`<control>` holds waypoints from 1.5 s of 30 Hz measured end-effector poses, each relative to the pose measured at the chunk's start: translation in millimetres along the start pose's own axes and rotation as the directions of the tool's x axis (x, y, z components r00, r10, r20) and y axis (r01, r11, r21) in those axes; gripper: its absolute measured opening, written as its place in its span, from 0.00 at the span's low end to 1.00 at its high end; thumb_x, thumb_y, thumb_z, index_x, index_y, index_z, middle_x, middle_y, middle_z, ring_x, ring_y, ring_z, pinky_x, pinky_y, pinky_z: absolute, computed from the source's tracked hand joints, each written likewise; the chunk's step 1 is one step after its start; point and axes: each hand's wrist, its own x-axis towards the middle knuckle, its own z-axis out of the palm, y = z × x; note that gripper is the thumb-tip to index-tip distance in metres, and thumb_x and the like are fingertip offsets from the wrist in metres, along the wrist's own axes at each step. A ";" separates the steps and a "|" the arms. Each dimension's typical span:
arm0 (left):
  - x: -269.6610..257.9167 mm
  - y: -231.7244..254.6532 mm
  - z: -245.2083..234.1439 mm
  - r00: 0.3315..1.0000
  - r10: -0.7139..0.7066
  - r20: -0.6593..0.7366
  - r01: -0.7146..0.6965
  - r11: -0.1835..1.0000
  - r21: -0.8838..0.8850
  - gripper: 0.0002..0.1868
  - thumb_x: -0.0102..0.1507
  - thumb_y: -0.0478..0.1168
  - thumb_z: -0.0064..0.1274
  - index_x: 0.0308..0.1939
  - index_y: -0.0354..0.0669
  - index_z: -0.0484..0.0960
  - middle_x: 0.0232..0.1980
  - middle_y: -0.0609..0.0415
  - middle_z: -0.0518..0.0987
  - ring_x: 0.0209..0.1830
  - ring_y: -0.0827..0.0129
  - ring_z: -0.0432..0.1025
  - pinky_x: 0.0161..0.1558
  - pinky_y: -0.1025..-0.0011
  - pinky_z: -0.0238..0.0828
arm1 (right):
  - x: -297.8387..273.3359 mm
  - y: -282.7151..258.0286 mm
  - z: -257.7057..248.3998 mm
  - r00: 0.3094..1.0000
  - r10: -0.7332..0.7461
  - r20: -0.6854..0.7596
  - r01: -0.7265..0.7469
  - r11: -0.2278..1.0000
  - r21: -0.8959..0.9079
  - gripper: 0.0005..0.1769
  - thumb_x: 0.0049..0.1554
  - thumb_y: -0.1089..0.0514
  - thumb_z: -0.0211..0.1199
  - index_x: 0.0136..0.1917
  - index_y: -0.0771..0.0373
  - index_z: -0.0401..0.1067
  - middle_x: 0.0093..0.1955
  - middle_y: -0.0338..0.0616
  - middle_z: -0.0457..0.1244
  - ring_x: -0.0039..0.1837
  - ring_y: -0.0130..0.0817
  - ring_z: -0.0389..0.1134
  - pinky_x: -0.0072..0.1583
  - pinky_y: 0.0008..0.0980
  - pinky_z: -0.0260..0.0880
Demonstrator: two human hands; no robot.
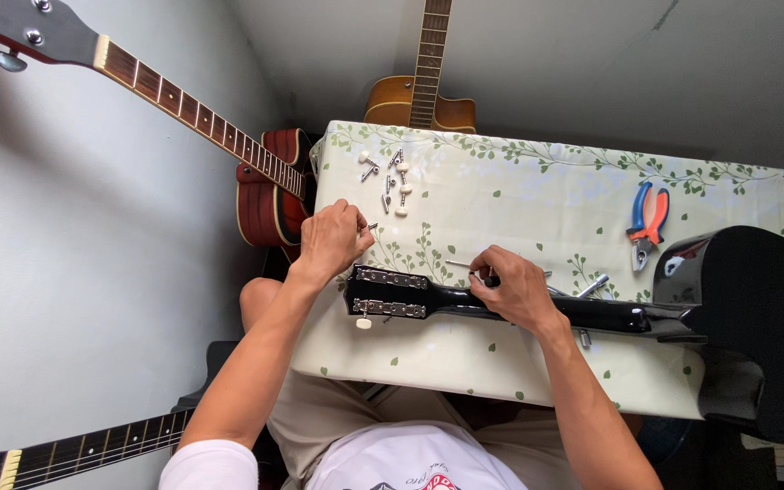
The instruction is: The person installs tuning pegs into the headstock of a black guitar using a screwdriver. They place each peg into its slot, align it, and tighten the screws to secure it.
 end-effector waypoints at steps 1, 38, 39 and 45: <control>0.4 -0.7 -0.8 1.000 0.002 -0.002 -0.002 1.000 -0.001 0.06 0.52 0.46 0.51 0.26 0.50 0.78 0.28 0.54 0.73 0.33 0.56 0.75 0.33 0.60 0.72 | -0.3 4.2 3.3 1.000 0.000 -0.002 0.000 1.000 -0.002 0.06 0.51 0.50 0.63 0.42 0.51 0.72 0.34 0.31 0.64 0.42 0.32 0.69 0.45 0.37 0.69; -130.5 25.9 -52.2 0.933 -0.312 0.180 0.352 0.683 -0.640 0.06 0.55 0.40 0.62 0.34 0.44 0.86 0.26 0.53 0.79 0.24 0.74 0.71 0.30 0.75 0.72 | -23.1 -12.0 14.2 0.874 -0.324 -0.361 0.413 0.888 0.201 0.07 0.48 0.72 0.65 0.37 0.63 0.73 0.37 0.43 0.65 0.41 0.40 0.69 0.47 0.32 0.70; -131.9 28.8 -56.0 0.938 -0.274 0.212 0.347 0.723 -0.598 0.06 0.55 0.40 0.61 0.33 0.42 0.86 0.26 0.50 0.79 0.23 0.70 0.70 0.29 0.71 0.71 | -22.6 -10.5 13.8 0.878 -0.319 -0.356 0.410 0.886 0.217 0.07 0.48 0.72 0.65 0.37 0.63 0.73 0.37 0.43 0.65 0.42 0.39 0.69 0.47 0.32 0.70; -142.9 35.1 -38.6 0.991 -0.090 0.097 0.119 0.923 -0.366 0.11 0.52 0.49 0.62 0.30 0.48 0.82 0.32 0.55 0.78 0.30 0.63 0.70 0.32 0.64 0.70 | -22.3 -10.5 13.0 0.903 -0.271 -0.334 0.372 0.882 0.290 0.07 0.46 0.73 0.66 0.37 0.64 0.73 0.37 0.45 0.65 0.42 0.41 0.69 0.47 0.31 0.70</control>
